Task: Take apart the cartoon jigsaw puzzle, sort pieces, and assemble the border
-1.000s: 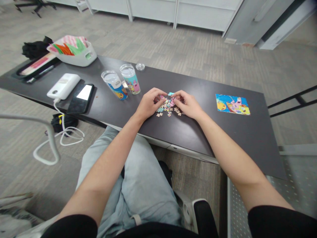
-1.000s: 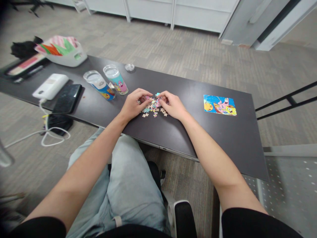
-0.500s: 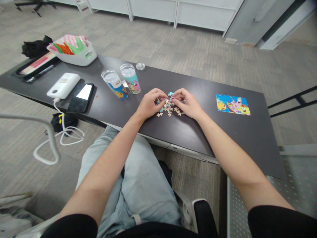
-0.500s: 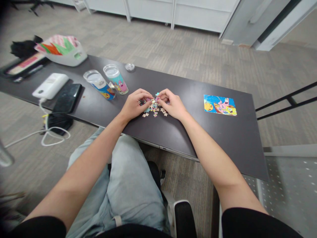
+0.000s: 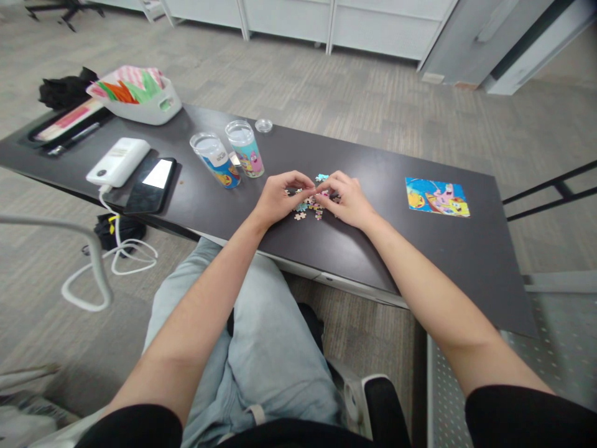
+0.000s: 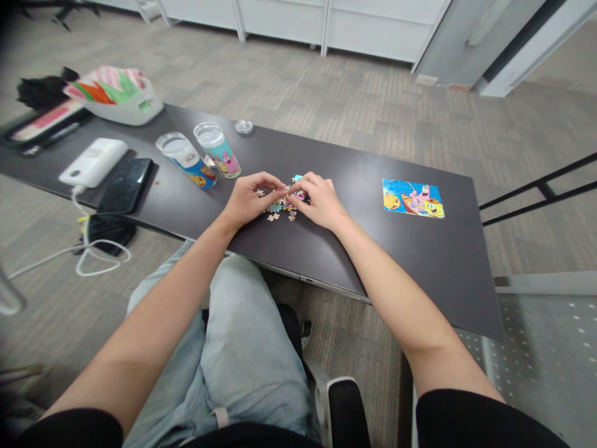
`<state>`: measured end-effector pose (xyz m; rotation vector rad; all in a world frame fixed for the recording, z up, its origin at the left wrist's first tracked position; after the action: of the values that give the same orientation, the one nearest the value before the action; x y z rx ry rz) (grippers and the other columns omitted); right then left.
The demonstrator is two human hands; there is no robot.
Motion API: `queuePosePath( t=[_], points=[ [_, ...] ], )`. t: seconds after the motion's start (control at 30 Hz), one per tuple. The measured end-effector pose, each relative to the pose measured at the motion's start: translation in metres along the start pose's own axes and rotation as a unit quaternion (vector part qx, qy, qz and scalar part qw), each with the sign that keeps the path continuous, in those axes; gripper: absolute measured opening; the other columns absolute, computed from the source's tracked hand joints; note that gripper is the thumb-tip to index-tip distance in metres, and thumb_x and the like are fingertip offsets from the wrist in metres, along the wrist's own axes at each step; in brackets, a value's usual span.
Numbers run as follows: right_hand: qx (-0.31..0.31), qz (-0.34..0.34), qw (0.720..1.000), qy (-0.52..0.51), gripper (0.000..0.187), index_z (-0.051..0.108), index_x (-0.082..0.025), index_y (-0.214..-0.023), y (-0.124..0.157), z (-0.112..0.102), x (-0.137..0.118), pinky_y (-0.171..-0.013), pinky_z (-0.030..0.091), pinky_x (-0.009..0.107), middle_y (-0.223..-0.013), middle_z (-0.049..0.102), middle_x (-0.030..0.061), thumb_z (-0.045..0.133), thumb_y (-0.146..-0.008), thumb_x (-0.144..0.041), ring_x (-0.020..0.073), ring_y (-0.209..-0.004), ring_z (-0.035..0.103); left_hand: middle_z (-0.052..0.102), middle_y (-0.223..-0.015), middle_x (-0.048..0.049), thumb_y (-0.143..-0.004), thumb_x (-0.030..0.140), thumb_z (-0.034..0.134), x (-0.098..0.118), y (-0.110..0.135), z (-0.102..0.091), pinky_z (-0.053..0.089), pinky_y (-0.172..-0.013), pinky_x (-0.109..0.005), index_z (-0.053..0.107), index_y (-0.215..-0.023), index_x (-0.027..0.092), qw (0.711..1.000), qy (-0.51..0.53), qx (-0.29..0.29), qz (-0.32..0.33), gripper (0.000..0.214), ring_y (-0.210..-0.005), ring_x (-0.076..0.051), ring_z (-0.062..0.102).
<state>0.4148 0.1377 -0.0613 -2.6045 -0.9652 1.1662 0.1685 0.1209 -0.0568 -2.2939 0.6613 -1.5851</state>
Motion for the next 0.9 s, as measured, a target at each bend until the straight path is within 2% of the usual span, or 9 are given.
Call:
queuePosePath(
  t=[0.13,0.27,0.43,0.57,0.67,0.73,0.8,0.83,0.9],
  points=[
    [0.002,-0.007,1.0,0.002,0.009,0.089,-0.033,-0.119,-0.001,0.0,-0.001,-0.121,0.051,0.062,-0.13,0.088,0.0096,0.082,-0.118,-0.039,0.0371,-0.118,0.079,0.097,-0.109,-0.0107,-0.105,0.085,0.102,0.004,-0.001,-0.002,0.076,-0.107,-0.047,0.094,-0.105,0.025,1.0,-0.004,0.0,-0.002,0.061,-0.102,-0.028,0.09],
    [0.008,0.002,1.0,0.0,0.008,0.087,-0.033,-0.118,-0.003,-0.004,-0.001,-0.124,0.052,0.063,-0.127,0.087,0.0086,0.083,-0.119,-0.04,0.036,-0.115,0.079,0.098,-0.11,-0.0104,-0.102,0.085,0.103,0.003,-0.001,-0.002,0.077,-0.107,-0.048,0.095,-0.105,0.025,0.999,0.007,0.014,-0.041,0.061,-0.1,-0.028,0.089],
    [0.008,0.006,1.0,-0.028,0.013,0.085,-0.032,-0.112,-0.005,-0.009,0.002,-0.121,0.056,0.063,-0.123,0.086,0.0089,0.082,-0.118,-0.044,0.0364,-0.113,0.078,0.097,-0.109,-0.0086,-0.107,0.066,0.104,0.0,-0.002,-0.002,0.077,-0.106,-0.048,0.094,-0.105,0.025,0.999,-0.008,0.019,-0.041,0.042,-0.098,-0.028,0.089],
    [0.029,0.011,1.0,-0.005,0.015,0.088,-0.032,-0.113,-0.004,-0.015,0.006,-0.124,0.053,0.068,-0.124,0.086,0.0102,0.08,-0.119,-0.043,0.0383,-0.117,0.078,0.097,-0.121,-0.0091,-0.113,0.039,0.095,-0.001,-0.003,-0.004,0.073,-0.11,-0.047,0.093,-0.119,0.025,0.996,-0.079,0.046,-0.021,0.016,-0.108,-0.028,0.089],
    [0.028,0.014,0.999,0.017,0.017,0.092,-0.033,-0.127,-0.003,-0.018,0.013,-0.126,0.051,0.072,-0.134,0.087,0.0128,0.08,-0.118,-0.041,0.0406,-0.121,0.078,0.094,-0.139,-0.0124,-0.107,0.038,0.101,-0.002,-0.002,-0.002,0.064,-0.123,-0.056,0.093,-0.135,0.026,0.983,-0.18,0.026,-0.002,0.031,-0.13,-0.037,0.086],
    [0.016,0.017,0.999,0.028,0.031,0.091,-0.033,-0.14,0.0,-0.019,0.018,-0.128,0.052,0.074,-0.142,0.085,0.015,0.088,-0.114,-0.049,0.044,-0.128,0.077,0.091,-0.152,-0.0156,-0.097,0.046,0.113,-0.003,0.0,0.003,0.056,-0.131,-0.064,0.091,-0.143,0.027,0.971,-0.24,-0.008,-0.006,0.055,-0.143,-0.045,0.08],
    [-0.005,0.017,0.999,0.038,0.055,0.089,-0.032,-0.149,0.002,-0.018,0.024,-0.129,0.052,0.077,-0.149,0.082,0.0177,0.099,-0.106,-0.065,0.0498,-0.139,0.074,0.086,-0.16,-0.0184,-0.086,0.055,0.121,-0.006,0.002,0.008,0.051,-0.133,-0.069,0.089,-0.147,0.028,0.961,-0.274,-0.036,-0.017,0.074,-0.151,-0.051,0.073],
    [-0.015,0.016,0.999,0.042,0.067,0.088,-0.032,-0.152,0.003,-0.017,0.027,-0.13,0.053,0.078,-0.152,0.081,0.0189,0.103,-0.101,-0.073,0.0525,-0.144,0.071,0.085,-0.16,-0.0189,-0.085,0.057,0.122,-0.007,0.003,0.01,0.05,-0.133,-0.069,0.088,-0.147,0.028,0.958,-0.283,-0.046,-0.02,0.076,-0.152,-0.053,0.071],
    [-0.032,0.016,0.998,0.045,0.081,0.088,-0.031,-0.152,0.005,-0.017,0.03,-0.13,0.053,0.08,-0.156,0.078,0.0206,0.107,-0.093,-0.084,0.0551,-0.147,0.068,0.084,-0.156,-0.0176,-0.089,0.054,0.119,-0.008,0.003,0.012,0.05,-0.131,-0.068,0.089,-0.143,0.029,0.956,-0.286,-0.058,-0.021,0.066,-0.15,-0.052,0.069]
  ],
)
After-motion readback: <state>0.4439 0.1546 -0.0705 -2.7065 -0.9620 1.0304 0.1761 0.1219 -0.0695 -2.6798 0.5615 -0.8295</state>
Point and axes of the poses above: each hand's wrist, its own y-axis away from the middle knuckle, its own z-axis out of the palm, x = y × z, the point moved 3 cm from there along -y, towards the middle knuckle
